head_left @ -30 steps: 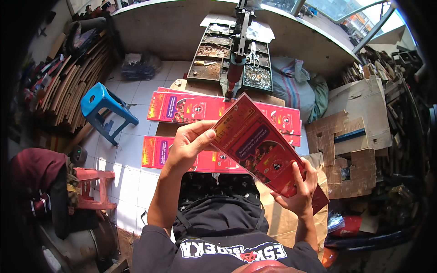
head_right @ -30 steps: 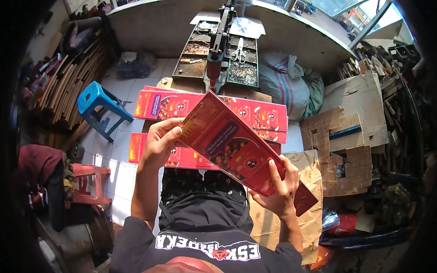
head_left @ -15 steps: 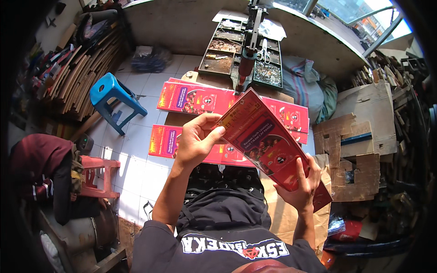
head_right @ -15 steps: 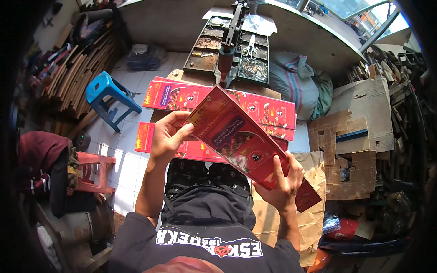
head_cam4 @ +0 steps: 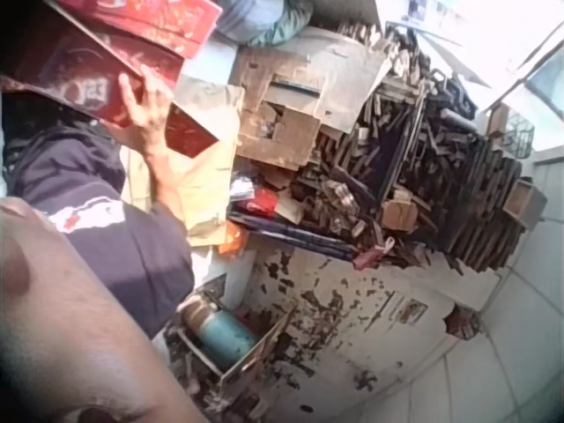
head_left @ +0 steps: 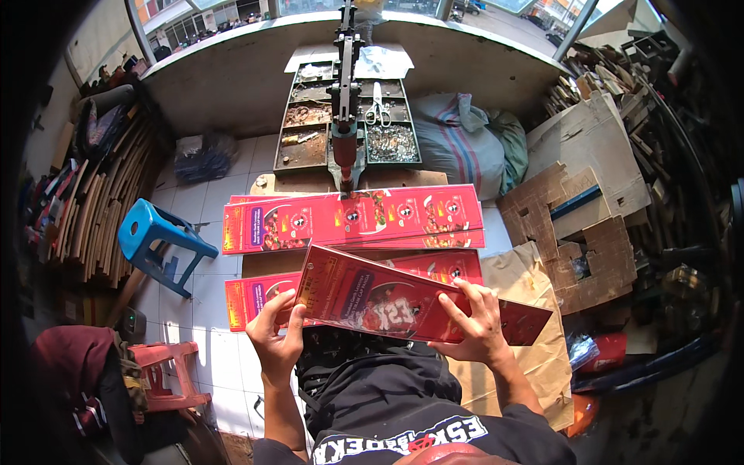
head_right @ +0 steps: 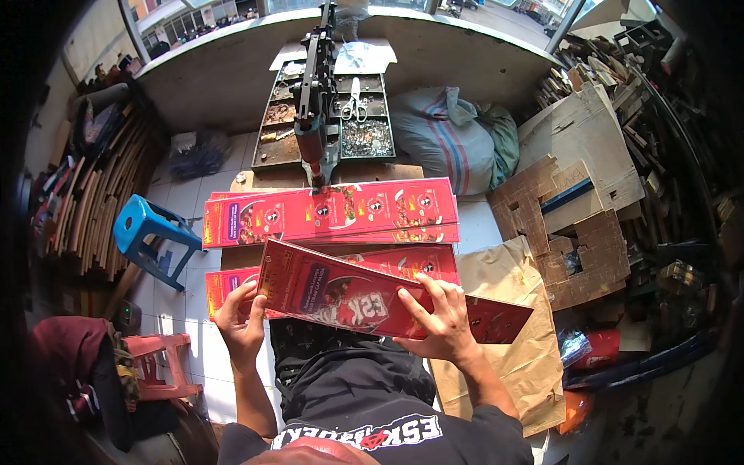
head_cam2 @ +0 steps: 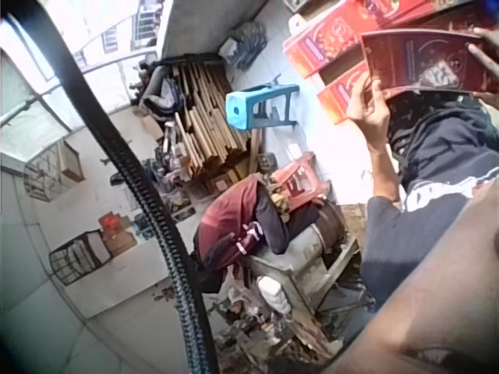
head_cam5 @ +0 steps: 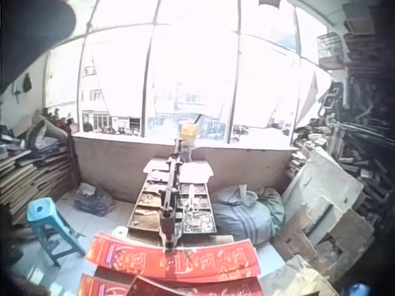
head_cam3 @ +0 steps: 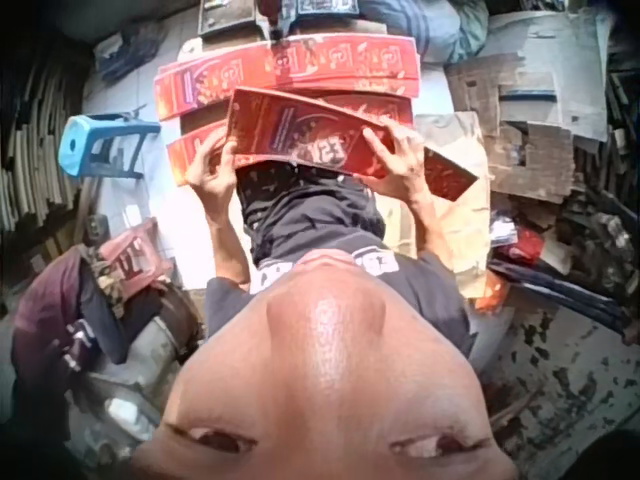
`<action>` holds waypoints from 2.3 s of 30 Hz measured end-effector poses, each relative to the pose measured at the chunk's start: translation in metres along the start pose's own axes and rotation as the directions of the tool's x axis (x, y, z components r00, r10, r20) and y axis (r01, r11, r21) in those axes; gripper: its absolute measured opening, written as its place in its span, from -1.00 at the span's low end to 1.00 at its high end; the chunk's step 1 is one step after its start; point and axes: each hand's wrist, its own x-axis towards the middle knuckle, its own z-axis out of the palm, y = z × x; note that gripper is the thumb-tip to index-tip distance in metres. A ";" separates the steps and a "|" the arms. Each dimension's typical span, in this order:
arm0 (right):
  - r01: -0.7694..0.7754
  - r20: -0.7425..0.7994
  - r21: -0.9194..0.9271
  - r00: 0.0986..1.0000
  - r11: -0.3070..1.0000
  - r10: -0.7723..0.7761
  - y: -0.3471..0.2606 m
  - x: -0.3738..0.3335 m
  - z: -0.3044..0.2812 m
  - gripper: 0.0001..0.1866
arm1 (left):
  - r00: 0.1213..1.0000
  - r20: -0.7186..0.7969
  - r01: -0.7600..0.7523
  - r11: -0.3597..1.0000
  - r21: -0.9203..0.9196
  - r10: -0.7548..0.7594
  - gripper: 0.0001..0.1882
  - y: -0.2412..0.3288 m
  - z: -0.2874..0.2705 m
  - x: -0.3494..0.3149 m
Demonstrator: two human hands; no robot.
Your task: The person aligns a grey rectangular component under a manual press machine to punch holes and then picks up and examines red packaging boxes.
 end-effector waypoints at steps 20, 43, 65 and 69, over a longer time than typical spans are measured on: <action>0.006 0.031 -0.037 0.999 0.999 -0.004 0.022 0.046 0.038 -0.10 | 0.985 -0.104 -0.086 0.920 0.383 0.135 -0.81 -0.034 -0.005 0.041; 0.056 -0.071 -0.144 0.995 0.988 -0.067 0.012 0.041 0.047 -0.14 | 0.965 -0.169 -0.143 0.941 0.305 0.202 -0.81 -0.010 0.029 0.080; 0.074 -0.065 -0.132 0.994 0.989 -0.083 0.012 0.041 0.048 -0.23 | 0.934 -0.168 -0.224 0.884 0.411 0.315 -0.84 -0.019 0.028 0.073; 0.070 -0.059 -0.130 0.995 0.989 -0.079 0.010 0.040 0.047 -0.25 | 0.949 -0.179 -0.163 0.889 0.428 0.261 -0.84 -0.018 0.030 0.071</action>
